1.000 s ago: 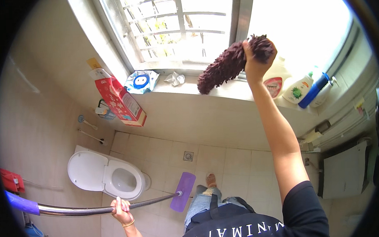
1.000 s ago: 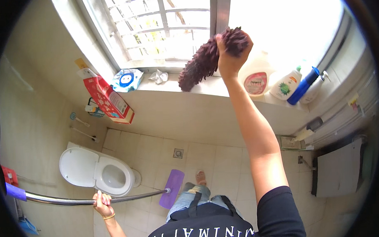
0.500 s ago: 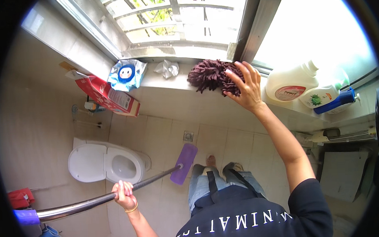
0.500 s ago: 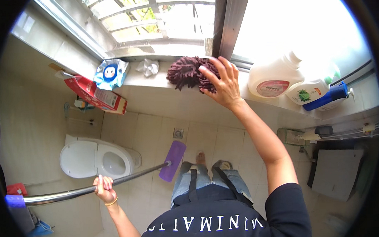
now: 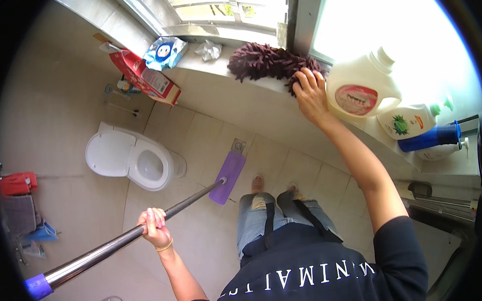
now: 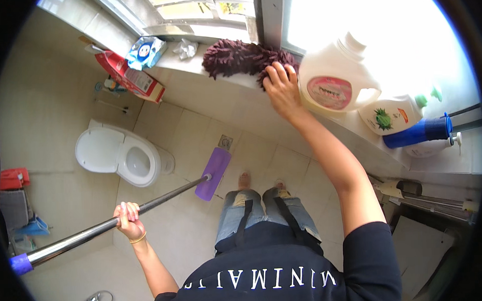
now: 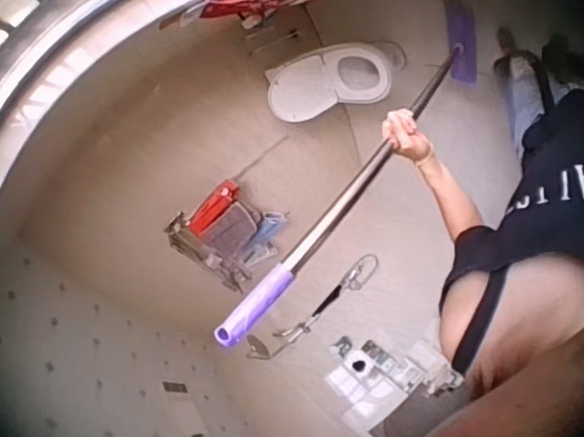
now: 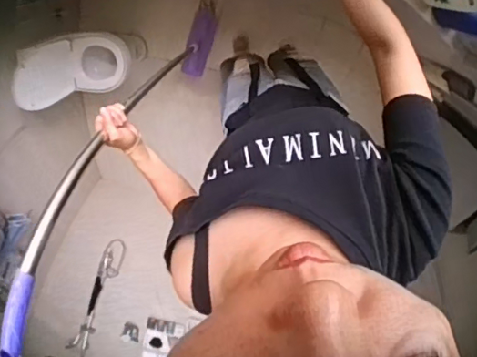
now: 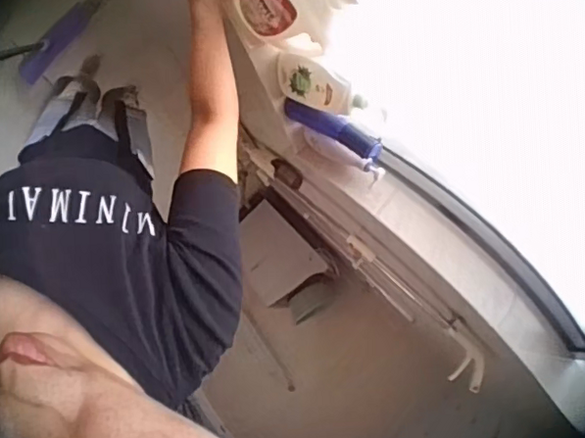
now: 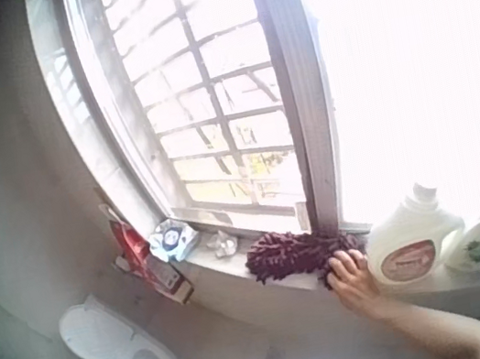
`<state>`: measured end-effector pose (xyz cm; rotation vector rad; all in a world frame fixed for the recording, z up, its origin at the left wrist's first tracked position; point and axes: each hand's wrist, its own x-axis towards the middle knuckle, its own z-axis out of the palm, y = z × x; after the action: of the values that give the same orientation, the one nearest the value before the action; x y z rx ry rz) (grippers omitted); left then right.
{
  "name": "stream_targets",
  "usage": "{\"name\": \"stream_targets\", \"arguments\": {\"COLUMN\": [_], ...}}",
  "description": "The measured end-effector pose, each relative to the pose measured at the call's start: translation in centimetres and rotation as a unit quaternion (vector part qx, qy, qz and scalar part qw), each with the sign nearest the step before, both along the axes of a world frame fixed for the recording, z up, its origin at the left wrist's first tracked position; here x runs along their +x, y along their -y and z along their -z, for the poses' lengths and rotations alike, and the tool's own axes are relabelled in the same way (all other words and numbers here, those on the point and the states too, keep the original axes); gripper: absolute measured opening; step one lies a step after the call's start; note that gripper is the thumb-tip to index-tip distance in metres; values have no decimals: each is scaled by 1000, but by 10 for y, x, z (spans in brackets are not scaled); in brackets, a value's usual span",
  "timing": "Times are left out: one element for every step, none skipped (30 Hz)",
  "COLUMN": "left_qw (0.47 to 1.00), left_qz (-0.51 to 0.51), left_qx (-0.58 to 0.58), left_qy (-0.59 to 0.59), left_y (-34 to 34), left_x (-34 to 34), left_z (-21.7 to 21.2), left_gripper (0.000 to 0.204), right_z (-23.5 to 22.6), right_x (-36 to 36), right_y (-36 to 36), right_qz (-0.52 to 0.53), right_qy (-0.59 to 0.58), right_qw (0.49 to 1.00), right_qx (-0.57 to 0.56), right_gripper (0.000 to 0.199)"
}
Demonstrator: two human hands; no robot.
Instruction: The person mops the tiled bathroom floor using a purple flat mop, moving around a red plastic stool, washing machine, and toilet. They then detach the mop head, rinse it under the shower faucet, wring it out over the toilet, and reattach it to the mop handle.
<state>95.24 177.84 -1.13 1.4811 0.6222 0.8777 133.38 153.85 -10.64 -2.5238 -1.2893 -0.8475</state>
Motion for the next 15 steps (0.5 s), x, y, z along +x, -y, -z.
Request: {"name": "stream_targets", "arguments": {"left_qw": [1000,999,999,998,997,996,995,994,994,993,993,993,993,993,993], "left_qz": [-15,-33,-51,-68,-70,-79,-90,-100,-106,-107,-107,-107,-109,-105,-100], "left_qx": [7,2,-3,-9,-14,-17,-21,-24,-29,-33,-37,-41,-52,-59,-66], "left_qy": [3,5,8,12,18,21,23,25,22,22,23,23,21,19,17], "left_y": [10,19,27,33,38,44,55,64,71,75,78,80,83,86,89], "left_x": [-6,-12,-18,-22,-23,-22,-24,-27,-32,-36,-39,-43,-46,-47,-47], "left_z": [-5,-8,-12,-13,-13,-15,-17,-19,-20,-20,-20,-20,-18,-16,-15], "left_gripper": [34,34,35,35,35,35,35,35,35,35,35,35,35,34,34], "right_z": [-1,-1,-1,-6,-14,-19,-23,-26,-29,-30,-31,-30,-28,-27,-26], "right_x": [4,5,4,3,2,-2,-8,-13,-17,-18,-19,-20,-17,-14,-13], "right_y": [0,0,-1,-3,-2,1,5,10,14,16,18,19,22,25,28], "right_qz": [-11,-21,-31,-41,-32,-47,-63,-78,-81,-95,-109,-123,-135,-140,-145], "right_qy": [20,-1,-21,-39,-67,-62,-58,-53,-46,-39,-33,-27,-30,-29,-29], "right_qw": [1000,999,999,998,997,997,996,996,995,994,993,991,988,988,987], "right_qx": [22,24,25,24,1,2,3,5,-20,-28,-36,-44,-63,-61,-59], "right_gripper": [10,11,12,12,13,13,13,14,14,14,14,13,13,13,13]}}
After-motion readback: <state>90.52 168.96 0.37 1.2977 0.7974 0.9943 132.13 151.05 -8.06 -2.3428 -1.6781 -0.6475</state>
